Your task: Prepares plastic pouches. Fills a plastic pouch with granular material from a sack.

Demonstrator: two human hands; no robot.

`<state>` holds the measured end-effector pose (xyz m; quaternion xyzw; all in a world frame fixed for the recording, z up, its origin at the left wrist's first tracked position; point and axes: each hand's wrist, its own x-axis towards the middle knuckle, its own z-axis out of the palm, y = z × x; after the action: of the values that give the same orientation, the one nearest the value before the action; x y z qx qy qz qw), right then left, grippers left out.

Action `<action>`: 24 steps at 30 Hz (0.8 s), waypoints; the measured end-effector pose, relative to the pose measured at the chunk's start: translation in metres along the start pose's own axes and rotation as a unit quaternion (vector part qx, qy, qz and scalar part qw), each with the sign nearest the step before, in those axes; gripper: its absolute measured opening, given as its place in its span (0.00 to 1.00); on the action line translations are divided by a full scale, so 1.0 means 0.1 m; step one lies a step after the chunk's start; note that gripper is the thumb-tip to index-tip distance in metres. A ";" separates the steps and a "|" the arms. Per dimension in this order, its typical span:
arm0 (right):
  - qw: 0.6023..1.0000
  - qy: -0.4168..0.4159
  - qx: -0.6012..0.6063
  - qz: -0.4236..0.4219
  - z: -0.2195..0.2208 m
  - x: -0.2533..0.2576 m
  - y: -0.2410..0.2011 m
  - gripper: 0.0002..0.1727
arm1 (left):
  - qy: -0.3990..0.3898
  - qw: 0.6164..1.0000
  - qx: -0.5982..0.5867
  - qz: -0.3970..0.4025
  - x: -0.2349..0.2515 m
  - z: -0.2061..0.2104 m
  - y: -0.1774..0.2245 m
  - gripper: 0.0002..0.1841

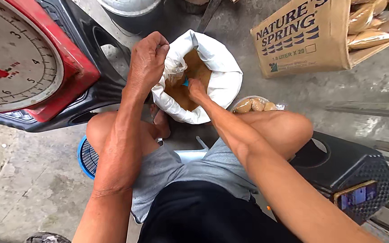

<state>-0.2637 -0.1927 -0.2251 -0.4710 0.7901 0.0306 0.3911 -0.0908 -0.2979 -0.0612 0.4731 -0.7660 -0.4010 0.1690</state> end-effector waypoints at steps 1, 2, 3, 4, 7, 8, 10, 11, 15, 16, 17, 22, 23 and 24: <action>1.000 0.001 0.030 -0.002 0.06 0.05 -0.02 0.18 | -0.006 1.000 0.010 0.003 0.01 -0.01 0.00 0.12; 0.998 0.002 0.059 0.005 0.12 0.10 -0.04 0.17 | -0.019 1.000 0.021 0.003 0.01 -0.01 0.00 0.12; 0.997 0.007 0.081 0.010 0.19 0.12 -0.05 0.17 | -0.040 0.999 0.028 0.001 0.00 -0.01 0.00 0.12; 0.995 0.013 0.095 0.009 0.23 0.16 -0.06 0.17 | -0.061 0.997 0.037 -0.004 0.01 -0.02 0.01 0.12; 0.994 0.013 0.109 0.015 0.21 0.09 -0.02 0.17 | -0.117 0.991 0.058 -0.021 -0.03 0.01 0.02 0.12; 0.994 0.012 0.107 0.021 0.16 0.04 -0.01 0.17 | -0.127 0.990 0.059 -0.021 -0.03 0.02 0.02 0.12; 0.994 0.010 0.102 0.032 0.05 -0.10 0.02 0.17 | -0.137 0.989 0.062 -0.017 -0.04 0.04 0.01 0.12; 0.994 0.012 0.100 0.032 -0.01 -0.18 0.06 0.17 | -0.141 0.988 0.063 -0.009 -0.04 0.06 0.01 0.12; 0.994 0.036 0.101 -0.002 -0.21 -0.57 0.23 0.16 | -0.141 0.987 0.065 0.029 -0.06 0.20 -0.03 0.14; 0.994 0.039 0.102 -0.003 -0.27 -0.67 0.25 0.16 | -0.135 0.988 0.062 0.038 -0.07 0.24 -0.03 0.14; 0.994 0.044 0.101 -0.001 -0.33 -0.77 0.26 0.17 | -0.127 0.989 0.056 0.048 -0.08 0.27 -0.03 0.14; 0.991 0.088 0.093 -0.025 -0.57 -1.20 0.36 0.17 | -0.091 0.995 -0.004 0.042 -0.15 0.37 -0.02 0.13; 0.991 0.096 0.091 -0.031 -0.61 -1.28 0.39 0.18 | -0.094 0.995 0.004 0.027 -0.16 0.39 -0.04 0.13; 0.990 0.104 0.089 -0.037 -0.64 -1.36 0.43 0.18 | -0.105 0.994 0.024 0.006 -0.17 0.41 -0.06 0.14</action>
<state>-0.3004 -0.0981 -0.1064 -0.4635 0.8081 -0.1035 0.3486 -0.1050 -0.2657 -0.0890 0.4275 -0.7918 -0.4291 0.0783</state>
